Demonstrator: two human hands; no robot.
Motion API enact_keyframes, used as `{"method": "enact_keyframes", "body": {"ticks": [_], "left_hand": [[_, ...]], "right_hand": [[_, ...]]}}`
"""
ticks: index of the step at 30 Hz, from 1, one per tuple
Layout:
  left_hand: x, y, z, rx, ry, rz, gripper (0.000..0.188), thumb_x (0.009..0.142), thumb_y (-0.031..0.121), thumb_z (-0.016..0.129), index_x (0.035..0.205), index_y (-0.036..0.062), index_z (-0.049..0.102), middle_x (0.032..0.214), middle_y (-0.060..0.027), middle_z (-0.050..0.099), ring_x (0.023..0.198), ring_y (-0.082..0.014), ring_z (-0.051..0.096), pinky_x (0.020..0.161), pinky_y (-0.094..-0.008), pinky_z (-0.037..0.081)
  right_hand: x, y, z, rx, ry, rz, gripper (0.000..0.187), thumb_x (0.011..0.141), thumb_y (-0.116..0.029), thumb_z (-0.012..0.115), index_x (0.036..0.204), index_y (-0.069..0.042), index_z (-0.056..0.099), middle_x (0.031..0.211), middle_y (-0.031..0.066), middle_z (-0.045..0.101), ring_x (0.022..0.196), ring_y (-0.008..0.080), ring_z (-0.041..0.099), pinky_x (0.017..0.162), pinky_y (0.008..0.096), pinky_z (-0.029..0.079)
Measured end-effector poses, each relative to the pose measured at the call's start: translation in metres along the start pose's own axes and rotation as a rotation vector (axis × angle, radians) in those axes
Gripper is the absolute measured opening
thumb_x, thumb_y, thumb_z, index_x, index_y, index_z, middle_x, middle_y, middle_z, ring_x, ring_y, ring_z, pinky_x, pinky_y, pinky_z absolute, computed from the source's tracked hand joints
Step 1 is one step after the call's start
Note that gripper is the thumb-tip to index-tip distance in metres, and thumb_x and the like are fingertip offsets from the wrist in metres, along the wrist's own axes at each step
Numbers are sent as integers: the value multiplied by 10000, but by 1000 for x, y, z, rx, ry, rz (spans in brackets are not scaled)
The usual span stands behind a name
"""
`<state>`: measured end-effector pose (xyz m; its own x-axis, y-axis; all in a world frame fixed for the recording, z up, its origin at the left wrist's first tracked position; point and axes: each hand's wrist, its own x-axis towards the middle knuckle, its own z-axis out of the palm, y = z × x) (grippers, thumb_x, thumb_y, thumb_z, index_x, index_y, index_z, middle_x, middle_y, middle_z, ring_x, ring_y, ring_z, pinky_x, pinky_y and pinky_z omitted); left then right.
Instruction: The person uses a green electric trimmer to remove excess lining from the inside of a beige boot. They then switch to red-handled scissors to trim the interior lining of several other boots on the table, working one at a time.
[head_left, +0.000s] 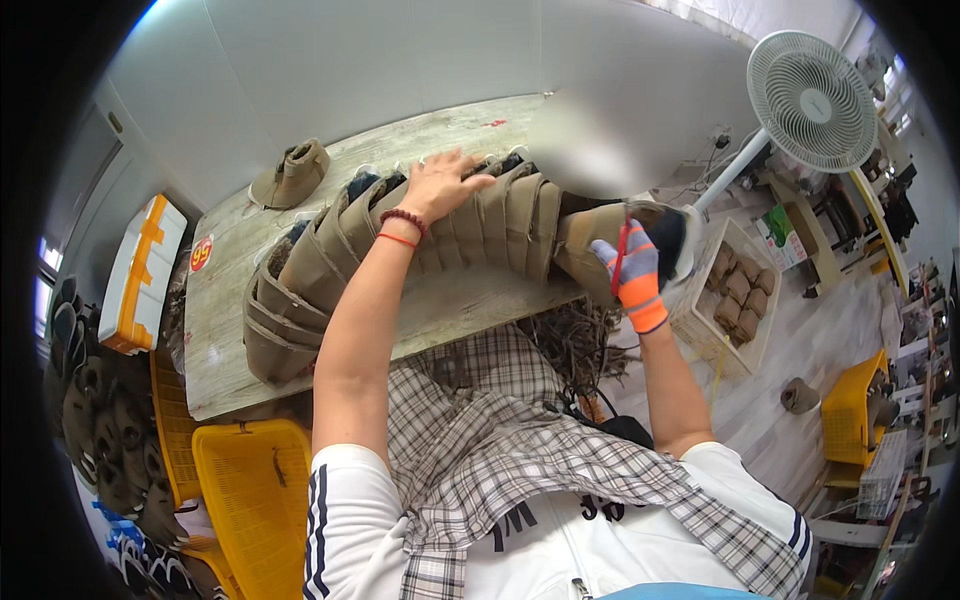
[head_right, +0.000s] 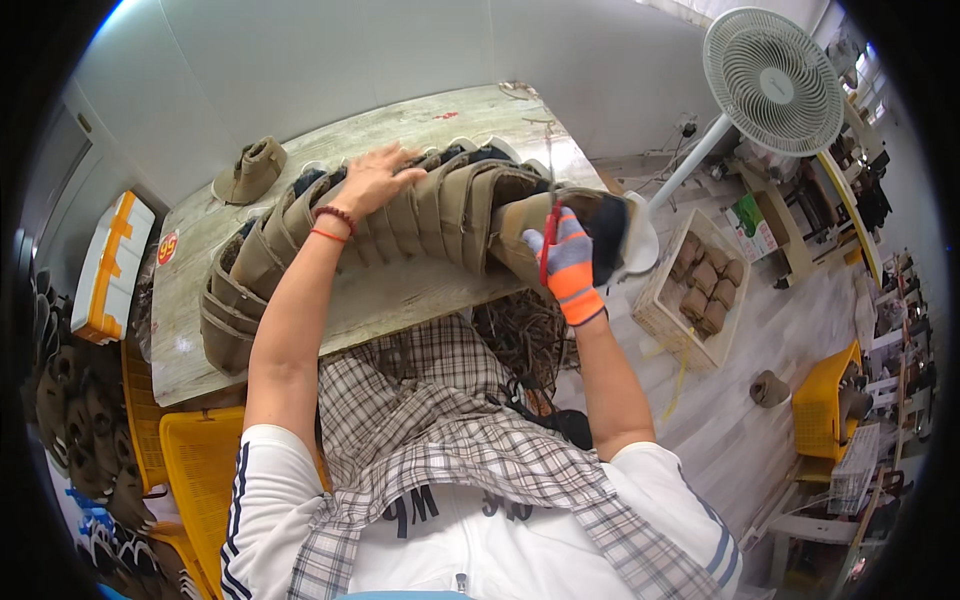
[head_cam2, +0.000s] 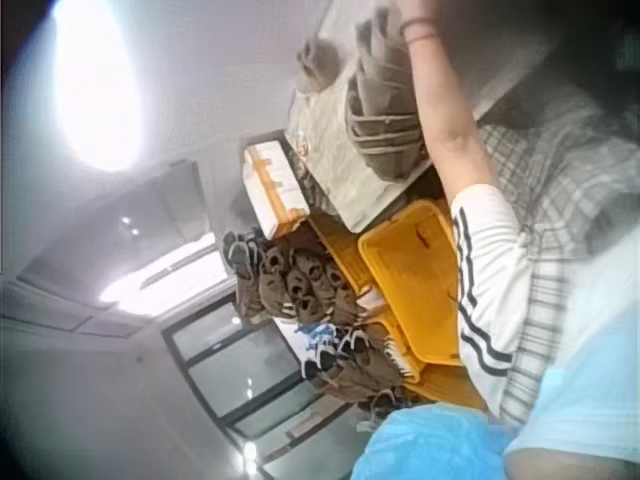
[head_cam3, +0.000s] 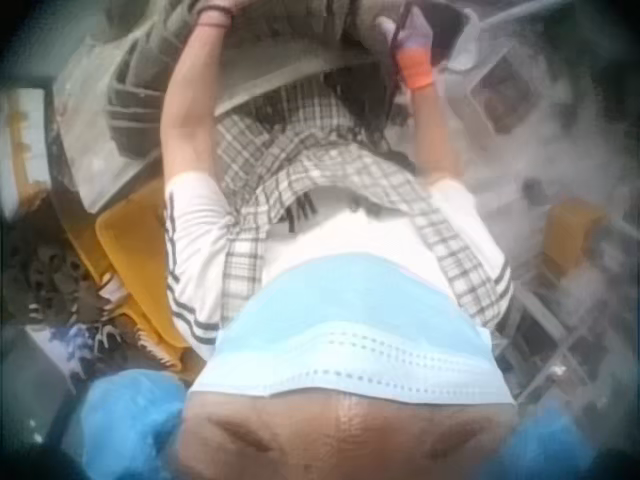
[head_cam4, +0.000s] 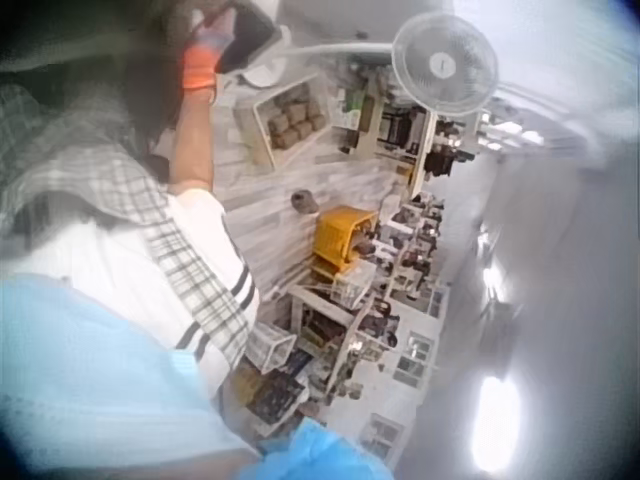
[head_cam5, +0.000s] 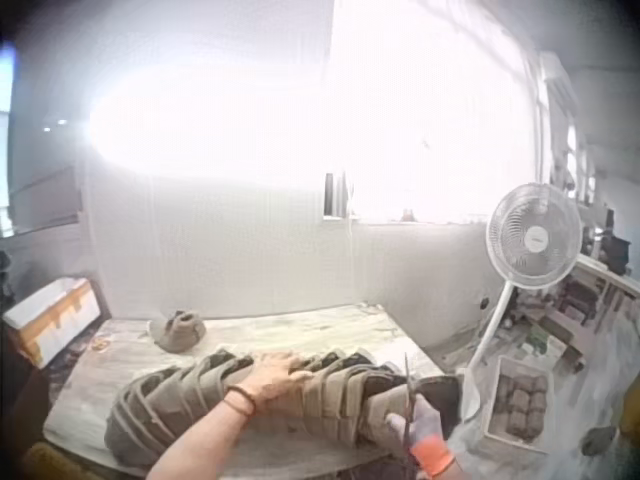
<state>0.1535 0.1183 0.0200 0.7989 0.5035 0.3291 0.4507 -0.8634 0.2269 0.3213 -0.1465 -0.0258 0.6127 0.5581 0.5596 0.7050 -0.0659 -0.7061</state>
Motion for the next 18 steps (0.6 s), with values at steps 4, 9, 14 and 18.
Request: {"method": "enact_keyframes", "body": {"ticks": [4,9,14,18], "left_hand": [[1,1,-5,-173,-220,-55,531,838,548,471,1208,178,565,1230,-120,542,1204,-289,424,994,-378,331],[7,-10,-1,-391,-252,-88,526,819,532,496,1181,161,585,1112,-111,617,1079,-308,534,927,-396,399],[11,-13,3,-274,-206,-138,550,790,570,507,1194,203,578,1093,-100,631,1088,-294,540,926,-420,396],[13,-38,-5,-606,-132,-140,417,852,354,532,1165,82,573,1071,-113,630,1006,-242,571,874,-332,428]], "right_hand": [[34,1,22,268,-367,-25,385,701,-122,754,1007,10,561,831,60,625,742,137,541,698,296,454],[54,12,50,820,-419,178,419,670,-55,753,1038,28,570,950,68,631,835,132,572,763,287,464],[27,36,112,308,-52,20,382,732,-125,727,1054,11,574,1027,110,624,911,224,590,795,321,474],[-7,71,106,543,-25,300,302,864,-222,593,1030,22,531,999,102,590,873,218,559,738,307,452]]}}
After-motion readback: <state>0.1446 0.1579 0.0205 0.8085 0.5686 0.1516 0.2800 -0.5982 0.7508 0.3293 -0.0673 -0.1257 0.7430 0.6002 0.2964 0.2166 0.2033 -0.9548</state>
